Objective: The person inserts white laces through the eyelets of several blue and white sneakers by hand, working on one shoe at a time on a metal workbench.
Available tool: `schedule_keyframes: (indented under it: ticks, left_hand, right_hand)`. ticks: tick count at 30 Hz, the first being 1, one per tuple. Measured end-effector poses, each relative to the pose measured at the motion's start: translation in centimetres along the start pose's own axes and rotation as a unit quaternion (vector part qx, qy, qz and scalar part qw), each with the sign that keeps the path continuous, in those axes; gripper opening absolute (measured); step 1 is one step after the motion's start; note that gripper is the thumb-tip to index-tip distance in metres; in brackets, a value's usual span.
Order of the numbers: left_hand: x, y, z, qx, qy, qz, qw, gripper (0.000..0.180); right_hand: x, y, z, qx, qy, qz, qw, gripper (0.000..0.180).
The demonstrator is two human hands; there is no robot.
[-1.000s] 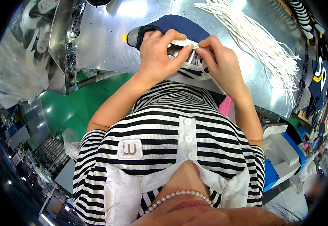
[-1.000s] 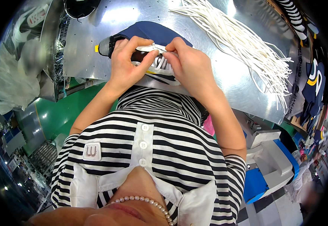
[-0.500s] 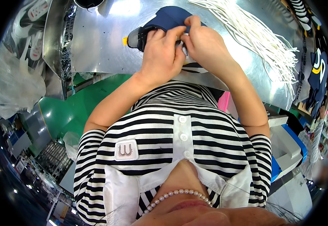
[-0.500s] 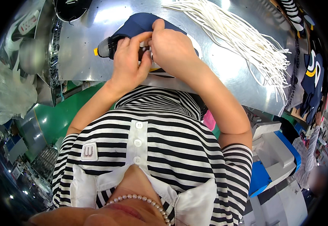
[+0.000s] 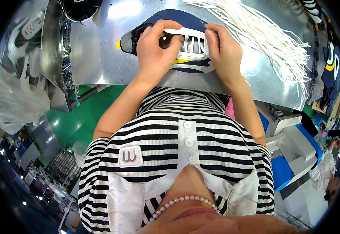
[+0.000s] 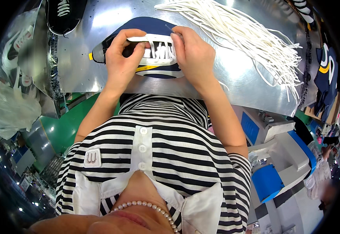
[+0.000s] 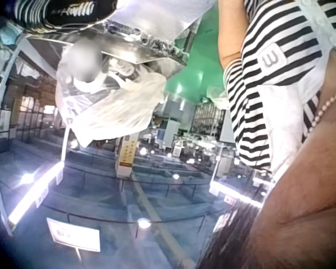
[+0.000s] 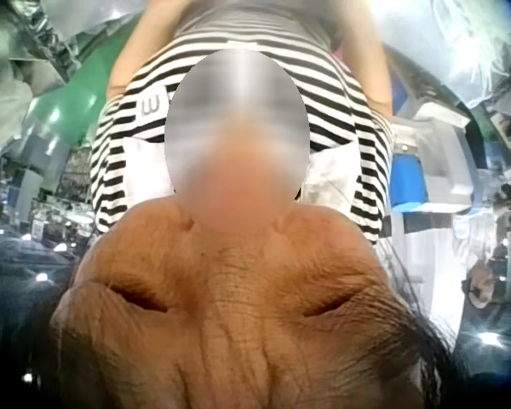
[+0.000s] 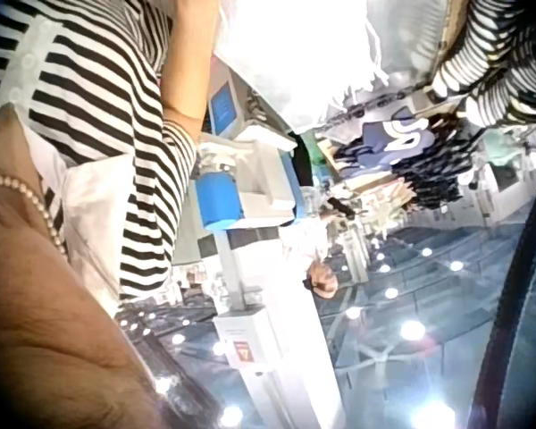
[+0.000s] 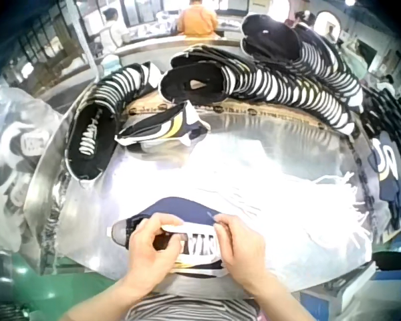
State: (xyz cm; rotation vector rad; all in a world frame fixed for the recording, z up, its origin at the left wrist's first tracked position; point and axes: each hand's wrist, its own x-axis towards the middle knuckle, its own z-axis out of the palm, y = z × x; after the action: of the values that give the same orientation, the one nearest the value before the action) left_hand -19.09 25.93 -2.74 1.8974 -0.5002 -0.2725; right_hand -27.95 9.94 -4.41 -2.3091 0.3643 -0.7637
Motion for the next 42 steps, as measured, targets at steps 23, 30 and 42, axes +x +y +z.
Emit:
schedule_keyframes:
  ticks: [23, 30, 42]
  left_hand:
    - [1.6, 2.3, 1.1, -0.079, -0.023, -0.036, 0.996, 0.054]
    - [2.0, 1.7, 0.3, -0.111, -0.077, -0.06, 0.989, 0.048]
    - [-1.6, 4.9, -1.5, 0.306, -0.159, 0.283, 0.895, 0.026]
  right_hand:
    - [0.3, 1.4, 0.8, 0.007, 0.001, 0.01, 1.0, 0.015]
    - [0.3, 1.5, 1.8, -0.078, 0.052, -0.01, 0.996, 0.014]
    - [-2.8, -1.1, -5.9, -0.038, -0.166, 0.058, 0.984, 0.021]
